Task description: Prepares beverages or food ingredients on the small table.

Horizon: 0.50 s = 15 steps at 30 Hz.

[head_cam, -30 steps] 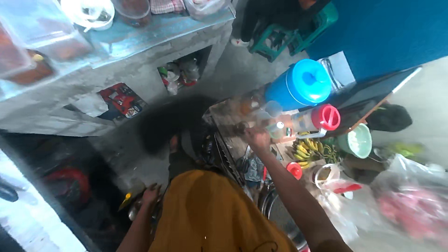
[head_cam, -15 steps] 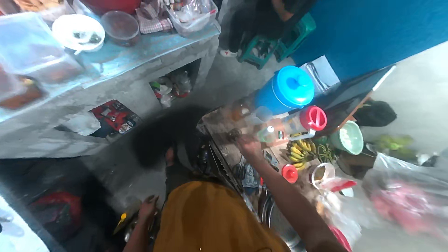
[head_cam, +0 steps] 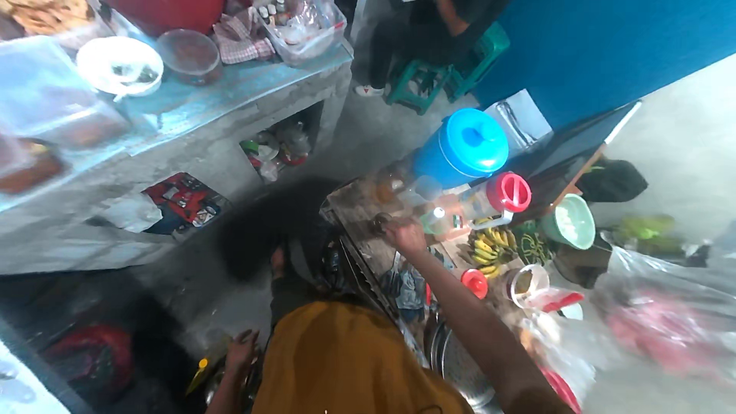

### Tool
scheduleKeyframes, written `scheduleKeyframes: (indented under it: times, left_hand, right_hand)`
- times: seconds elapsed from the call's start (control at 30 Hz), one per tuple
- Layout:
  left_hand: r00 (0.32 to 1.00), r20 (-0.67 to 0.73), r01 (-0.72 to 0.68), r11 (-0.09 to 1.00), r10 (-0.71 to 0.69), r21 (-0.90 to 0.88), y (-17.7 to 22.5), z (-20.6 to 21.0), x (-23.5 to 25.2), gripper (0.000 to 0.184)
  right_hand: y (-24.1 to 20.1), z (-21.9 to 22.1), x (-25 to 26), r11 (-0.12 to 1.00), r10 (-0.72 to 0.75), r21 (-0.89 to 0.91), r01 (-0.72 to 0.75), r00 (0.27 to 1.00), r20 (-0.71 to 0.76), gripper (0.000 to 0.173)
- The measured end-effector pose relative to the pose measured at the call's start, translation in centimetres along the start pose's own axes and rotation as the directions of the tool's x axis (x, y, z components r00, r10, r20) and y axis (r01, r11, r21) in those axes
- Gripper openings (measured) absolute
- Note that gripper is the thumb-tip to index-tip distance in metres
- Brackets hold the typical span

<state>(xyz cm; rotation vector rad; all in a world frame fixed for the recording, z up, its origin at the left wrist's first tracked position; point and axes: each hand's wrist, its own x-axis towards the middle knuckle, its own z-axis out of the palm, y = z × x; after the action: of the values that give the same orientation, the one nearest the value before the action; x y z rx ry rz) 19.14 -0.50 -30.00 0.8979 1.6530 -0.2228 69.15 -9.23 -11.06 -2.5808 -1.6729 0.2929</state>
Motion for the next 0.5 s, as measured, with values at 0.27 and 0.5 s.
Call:
scheduleKeyframes:
  times: [0.27,0.5]
  left_hand:
    - [1.0,0.009,-0.011,1.0,0.011,0.002,0.0,0.4,0.9,0.047]
    - [1.0,-0.004,-0.001,1.0,0.001,-0.005,-0.1,0.3,0.9,0.048]
  right_hand:
    - [1.5,-1.5,0.0,0.966,-0.2,-0.156,0.206,0.978,0.054,0.023]
    - [1.0,0.6,0.5,0.978,-0.038,-0.21,0.007,0.988,-0.148,0.022]
